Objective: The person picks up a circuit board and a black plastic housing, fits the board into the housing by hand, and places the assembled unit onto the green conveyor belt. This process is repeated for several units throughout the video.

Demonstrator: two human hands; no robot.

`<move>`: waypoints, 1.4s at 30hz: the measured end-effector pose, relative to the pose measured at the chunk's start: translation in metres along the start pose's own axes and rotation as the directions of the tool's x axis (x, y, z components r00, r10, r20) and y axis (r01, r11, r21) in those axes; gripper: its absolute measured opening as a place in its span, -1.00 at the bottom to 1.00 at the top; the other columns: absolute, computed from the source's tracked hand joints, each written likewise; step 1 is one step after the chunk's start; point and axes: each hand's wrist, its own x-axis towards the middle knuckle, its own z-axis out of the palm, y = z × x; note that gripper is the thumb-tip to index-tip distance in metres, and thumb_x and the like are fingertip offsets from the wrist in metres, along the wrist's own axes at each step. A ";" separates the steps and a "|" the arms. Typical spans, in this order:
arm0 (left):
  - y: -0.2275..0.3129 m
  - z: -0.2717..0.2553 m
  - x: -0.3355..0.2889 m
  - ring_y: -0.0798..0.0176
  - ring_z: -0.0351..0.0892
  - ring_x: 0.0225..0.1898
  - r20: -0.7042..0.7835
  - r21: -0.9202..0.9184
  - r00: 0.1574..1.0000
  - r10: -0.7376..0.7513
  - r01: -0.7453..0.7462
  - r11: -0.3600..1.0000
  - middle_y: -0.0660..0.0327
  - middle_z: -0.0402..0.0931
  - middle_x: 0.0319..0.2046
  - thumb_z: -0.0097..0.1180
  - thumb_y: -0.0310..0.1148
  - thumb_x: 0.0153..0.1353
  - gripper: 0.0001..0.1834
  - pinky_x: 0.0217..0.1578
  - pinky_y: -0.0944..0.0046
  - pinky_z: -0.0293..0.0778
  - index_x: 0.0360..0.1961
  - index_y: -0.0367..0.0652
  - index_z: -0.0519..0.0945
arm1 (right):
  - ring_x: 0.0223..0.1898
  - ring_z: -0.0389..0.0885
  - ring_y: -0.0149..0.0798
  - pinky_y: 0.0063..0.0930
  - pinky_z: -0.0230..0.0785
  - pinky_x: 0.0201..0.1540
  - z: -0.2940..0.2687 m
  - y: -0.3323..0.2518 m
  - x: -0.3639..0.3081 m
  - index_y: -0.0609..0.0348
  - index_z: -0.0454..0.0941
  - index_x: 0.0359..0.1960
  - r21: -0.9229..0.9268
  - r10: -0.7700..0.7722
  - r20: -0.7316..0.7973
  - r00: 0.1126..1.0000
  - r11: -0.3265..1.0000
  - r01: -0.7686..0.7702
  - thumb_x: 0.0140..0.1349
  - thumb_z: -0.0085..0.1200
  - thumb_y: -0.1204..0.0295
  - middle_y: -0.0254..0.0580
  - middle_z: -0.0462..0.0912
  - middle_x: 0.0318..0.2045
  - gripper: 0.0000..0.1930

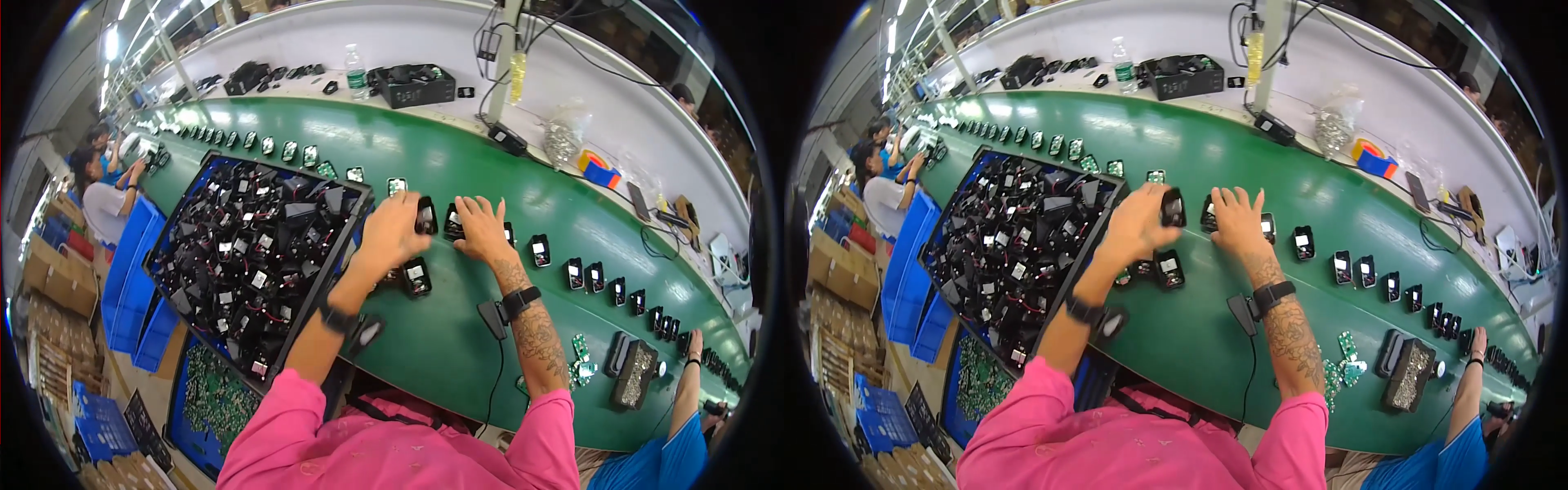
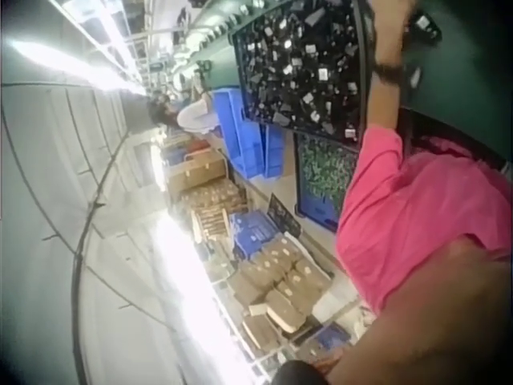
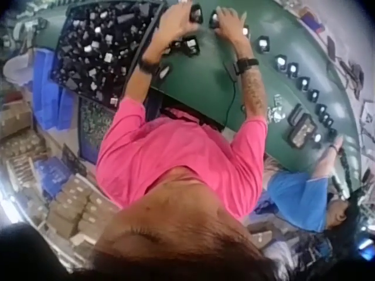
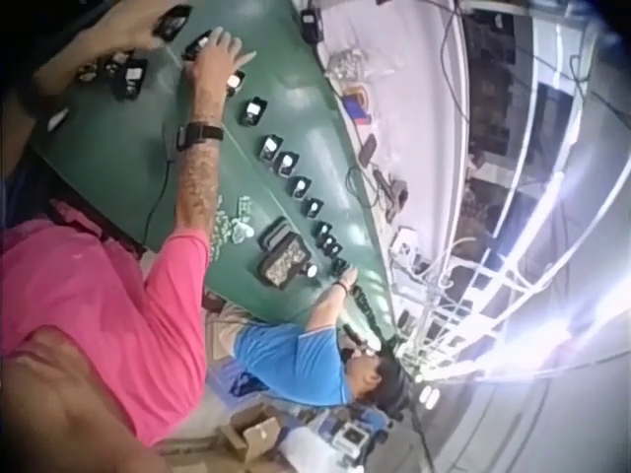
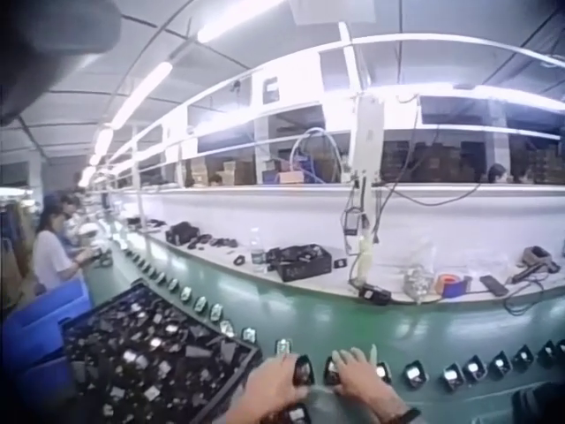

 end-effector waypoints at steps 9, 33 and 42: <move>-0.003 -0.001 -0.180 -0.02 0.30 0.19 0.077 0.210 0.984 -0.158 0.138 0.968 0.10 0.37 0.07 0.50 -0.27 -0.20 -0.16 0.09 -0.01 0.31 0.18 -0.19 0.42 | 0.17 0.42 0.07 0.22 -0.03 0.42 -0.018 -0.036 -0.011 0.19 0.40 0.14 0.171 -0.113 -0.232 0.966 0.973 0.155 -0.10 0.28 0.44 -0.07 0.52 0.04 -0.34; -0.021 0.086 0.096 -0.21 0.43 0.17 0.578 0.140 0.777 0.249 -0.395 0.908 0.04 0.13 0.44 0.44 -0.54 -0.28 0.17 0.17 -0.02 0.46 0.46 0.05 0.16 | 0.02 0.50 0.14 -0.10 0.32 0.15 -0.059 0.016 -0.306 0.33 0.55 -0.02 0.276 0.644 -0.250 0.723 0.763 -0.584 0.12 0.20 0.57 0.09 0.59 -0.04 -0.65; -0.017 0.069 0.063 -0.23 0.43 0.15 0.270 -0.134 0.841 0.469 -0.449 0.883 -0.20 0.47 0.07 0.41 -0.30 -0.16 -0.23 0.20 0.04 0.38 0.12 -0.40 0.44 | -0.03 0.48 0.12 -0.10 0.35 0.08 -0.034 0.117 -0.320 0.28 0.58 -0.09 0.170 0.662 -0.083 0.745 0.746 -0.644 -0.05 0.33 0.42 0.06 0.59 -0.12 -0.57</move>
